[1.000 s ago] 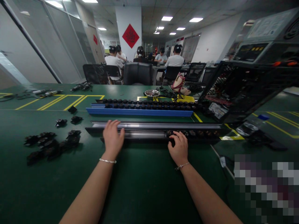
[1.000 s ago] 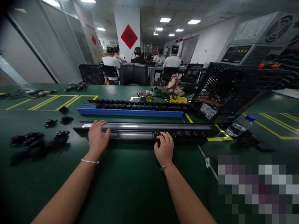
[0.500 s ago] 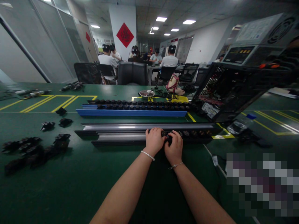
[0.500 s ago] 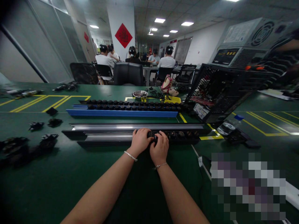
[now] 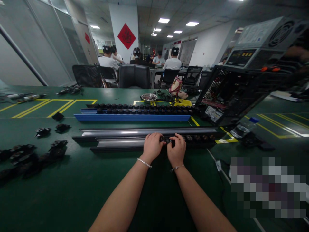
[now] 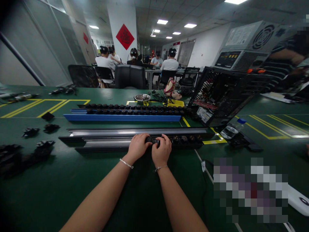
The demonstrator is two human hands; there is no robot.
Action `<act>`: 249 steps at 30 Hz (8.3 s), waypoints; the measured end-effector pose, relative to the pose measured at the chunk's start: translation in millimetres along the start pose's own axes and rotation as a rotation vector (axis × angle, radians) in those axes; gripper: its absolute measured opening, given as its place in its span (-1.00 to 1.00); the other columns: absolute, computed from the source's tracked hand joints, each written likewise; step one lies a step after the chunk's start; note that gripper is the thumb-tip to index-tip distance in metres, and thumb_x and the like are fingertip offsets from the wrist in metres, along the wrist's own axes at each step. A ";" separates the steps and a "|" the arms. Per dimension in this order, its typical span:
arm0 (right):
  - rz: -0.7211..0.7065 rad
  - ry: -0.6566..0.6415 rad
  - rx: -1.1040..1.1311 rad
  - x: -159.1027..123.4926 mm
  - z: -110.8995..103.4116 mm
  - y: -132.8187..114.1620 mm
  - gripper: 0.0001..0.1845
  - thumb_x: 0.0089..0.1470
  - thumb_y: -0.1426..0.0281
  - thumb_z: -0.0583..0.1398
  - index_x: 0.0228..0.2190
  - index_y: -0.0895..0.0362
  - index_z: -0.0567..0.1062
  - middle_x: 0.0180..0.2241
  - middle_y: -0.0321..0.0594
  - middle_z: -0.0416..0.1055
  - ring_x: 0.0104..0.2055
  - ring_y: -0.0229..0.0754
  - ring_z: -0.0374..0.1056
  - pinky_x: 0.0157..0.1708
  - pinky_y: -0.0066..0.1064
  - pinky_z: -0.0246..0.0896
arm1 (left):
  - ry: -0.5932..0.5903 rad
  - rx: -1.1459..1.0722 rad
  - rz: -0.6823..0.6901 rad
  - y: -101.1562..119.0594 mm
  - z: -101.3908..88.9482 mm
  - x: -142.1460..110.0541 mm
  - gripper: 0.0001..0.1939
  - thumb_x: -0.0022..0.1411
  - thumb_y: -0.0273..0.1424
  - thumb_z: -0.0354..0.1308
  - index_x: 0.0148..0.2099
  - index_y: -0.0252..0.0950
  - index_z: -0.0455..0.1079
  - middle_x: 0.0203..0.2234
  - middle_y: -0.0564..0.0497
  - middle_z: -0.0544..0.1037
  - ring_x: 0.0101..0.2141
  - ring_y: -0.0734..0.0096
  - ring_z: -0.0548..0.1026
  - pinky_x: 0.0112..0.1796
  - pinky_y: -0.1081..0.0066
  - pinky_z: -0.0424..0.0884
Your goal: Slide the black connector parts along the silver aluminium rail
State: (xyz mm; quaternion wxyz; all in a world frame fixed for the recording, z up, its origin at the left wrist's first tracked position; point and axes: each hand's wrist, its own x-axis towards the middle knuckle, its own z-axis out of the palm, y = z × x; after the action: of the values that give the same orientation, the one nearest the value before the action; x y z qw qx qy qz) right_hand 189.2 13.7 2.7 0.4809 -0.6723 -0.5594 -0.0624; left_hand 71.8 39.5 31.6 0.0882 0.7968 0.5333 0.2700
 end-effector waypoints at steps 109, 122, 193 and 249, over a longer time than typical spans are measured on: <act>-0.087 -0.099 -0.040 1.1 0.9 4.8 -0.82 -0.06 0.47 0.09 -0.38 0.12 0.47 -0.02 -0.07 0.28 0.03 0.00 0.18 -0.01 -0.12 0.08 | 0.365 0.095 -0.281 -45.9 -15.4 -32.2 -0.56 0.02 -0.40 0.10 0.00 -0.31 0.24 -0.26 -0.07 0.53 -0.19 0.21 0.46 -0.12 0.27 0.34; -0.090 -0.102 -0.040 1.4 -0.2 5.1 -0.83 -0.06 0.46 0.10 -0.38 0.12 0.47 -0.02 -0.06 0.28 0.04 0.00 0.18 0.00 -0.12 0.09 | 0.359 0.083 -0.321 -46.5 -17.3 -32.1 -0.57 0.03 -0.39 0.09 0.00 -0.29 0.24 -0.25 -0.07 0.52 -0.17 0.19 0.45 -0.11 0.26 0.32; -0.065 -0.125 -0.003 3.9 -1.4 5.9 -0.74 -0.05 0.54 0.02 -0.40 0.12 0.48 -0.04 -0.09 0.30 0.02 -0.01 0.18 -0.03 -0.11 0.09 | 0.455 0.166 -0.533 -89.5 -48.4 -48.3 -0.69 0.01 -0.35 0.09 -0.13 -0.24 0.28 -0.26 -0.05 0.53 -0.15 0.17 0.42 -0.02 0.18 0.19; -0.141 -0.132 0.080 7.2 -1.4 13.0 -0.80 -0.05 0.53 0.03 -0.42 0.14 0.45 -0.08 -0.04 0.32 0.03 -0.03 0.20 0.03 -0.09 0.10 | 0.542 0.178 -0.913 -133.0 -71.3 -61.4 -0.20 -0.06 -0.08 0.20 0.18 -0.35 0.14 0.26 -0.32 -0.03 0.24 -0.24 -0.16 0.12 -0.16 -0.09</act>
State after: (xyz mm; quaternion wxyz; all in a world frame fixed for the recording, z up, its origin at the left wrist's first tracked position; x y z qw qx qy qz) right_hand 203.1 18.9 0.4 0.4639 -0.6142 -0.6378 -0.0292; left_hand -89.8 29.2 13.7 -0.0122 0.3898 0.8501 0.3539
